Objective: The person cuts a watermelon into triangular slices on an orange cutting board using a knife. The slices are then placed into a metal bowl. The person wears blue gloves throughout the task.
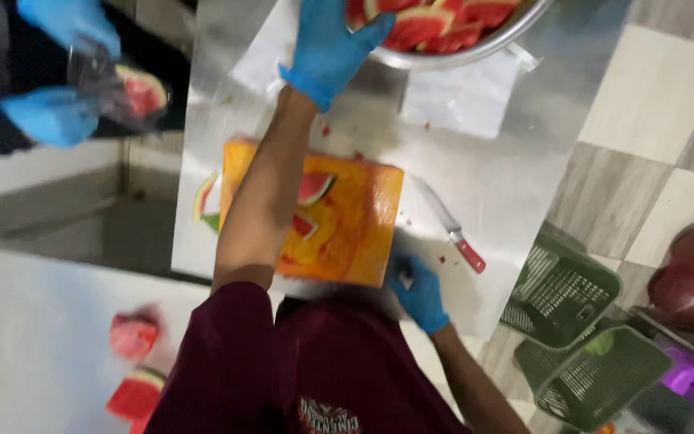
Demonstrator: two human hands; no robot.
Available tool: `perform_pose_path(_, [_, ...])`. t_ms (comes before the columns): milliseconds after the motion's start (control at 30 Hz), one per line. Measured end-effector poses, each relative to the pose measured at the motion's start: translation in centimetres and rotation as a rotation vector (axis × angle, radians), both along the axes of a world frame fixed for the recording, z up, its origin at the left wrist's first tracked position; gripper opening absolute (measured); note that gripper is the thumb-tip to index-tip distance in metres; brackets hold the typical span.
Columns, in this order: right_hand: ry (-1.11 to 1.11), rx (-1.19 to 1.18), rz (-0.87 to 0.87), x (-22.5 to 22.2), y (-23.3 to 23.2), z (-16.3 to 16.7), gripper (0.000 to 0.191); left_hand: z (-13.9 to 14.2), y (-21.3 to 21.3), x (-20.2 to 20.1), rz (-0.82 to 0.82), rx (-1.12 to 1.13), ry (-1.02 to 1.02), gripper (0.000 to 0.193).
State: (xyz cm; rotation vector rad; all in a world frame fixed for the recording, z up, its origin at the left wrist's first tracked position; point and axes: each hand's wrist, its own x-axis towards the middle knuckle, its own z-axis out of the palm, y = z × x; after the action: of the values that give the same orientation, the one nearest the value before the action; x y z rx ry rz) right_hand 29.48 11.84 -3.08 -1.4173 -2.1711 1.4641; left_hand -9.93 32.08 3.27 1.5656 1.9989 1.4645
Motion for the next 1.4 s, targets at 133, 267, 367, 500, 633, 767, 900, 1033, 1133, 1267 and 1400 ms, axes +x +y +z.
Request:
perform_pose_path(133, [-0.029,0.267,0.317,-6.3,5.1,-0.4,0.099,2.9,-24.9,-0.7,0.194,-0.071,-0.382,0.055])
perform_pose_path(267, [0.035,0.524,0.767,-17.2,9.2,-0.9,0.12,2.0,-41.2,3.9,0.713,-0.294,-0.461,0.069])
perform_pose_path(367, [-0.235,0.454,0.893,-23.9,10.4,-0.5,0.136,-0.4,-46.2,6.6,0.627,-0.4,-0.516,0.095])
perform_pose_path(500, [-0.409,0.508,1.038,-27.8,11.2,1.3,0.148,-4.9,-44.0,4.7,0.399,-0.472,-0.254,0.125])
perform_pose_path(633, [-0.553,0.432,1.064,-28.2,9.7,2.6,0.144,-7.4,-38.3,1.4,0.298,-0.468,-0.139,0.13])
perform_pose_path(767, [-0.5,0.45,0.954,-28.7,9.3,2.8,0.112,-8.2,-35.8,-1.0,0.178,-0.571,0.022,0.114])
perform_pose_path(900, [-0.386,0.325,0.878,-27.5,12.0,2.3,0.082,-9.4,-36.0,-1.4,0.202,-0.588,0.003,0.113])
perform_pose_path(1033, [-0.178,0.371,0.749,-24.5,14.1,1.5,0.065,-10.1,-37.0,-0.4,0.399,-0.476,-0.136,0.082])
perform_pose_path(1133, [0.016,0.242,0.508,-21.9,15.1,2.0,0.06,-8.7,-38.3,-0.1,0.649,-0.324,-0.523,0.062])
perform_pose_path(1267, [0.383,0.339,0.169,-19.5,20.1,5.4,0.065,-3.7,-34.5,-0.5,0.668,0.004,-1.125,0.055])
perform_pose_path(1400, [0.181,0.932,0.127,-19.2,30.5,7.4,0.067,0.8,-18.8,0.5,0.334,0.017,-0.842,0.079])
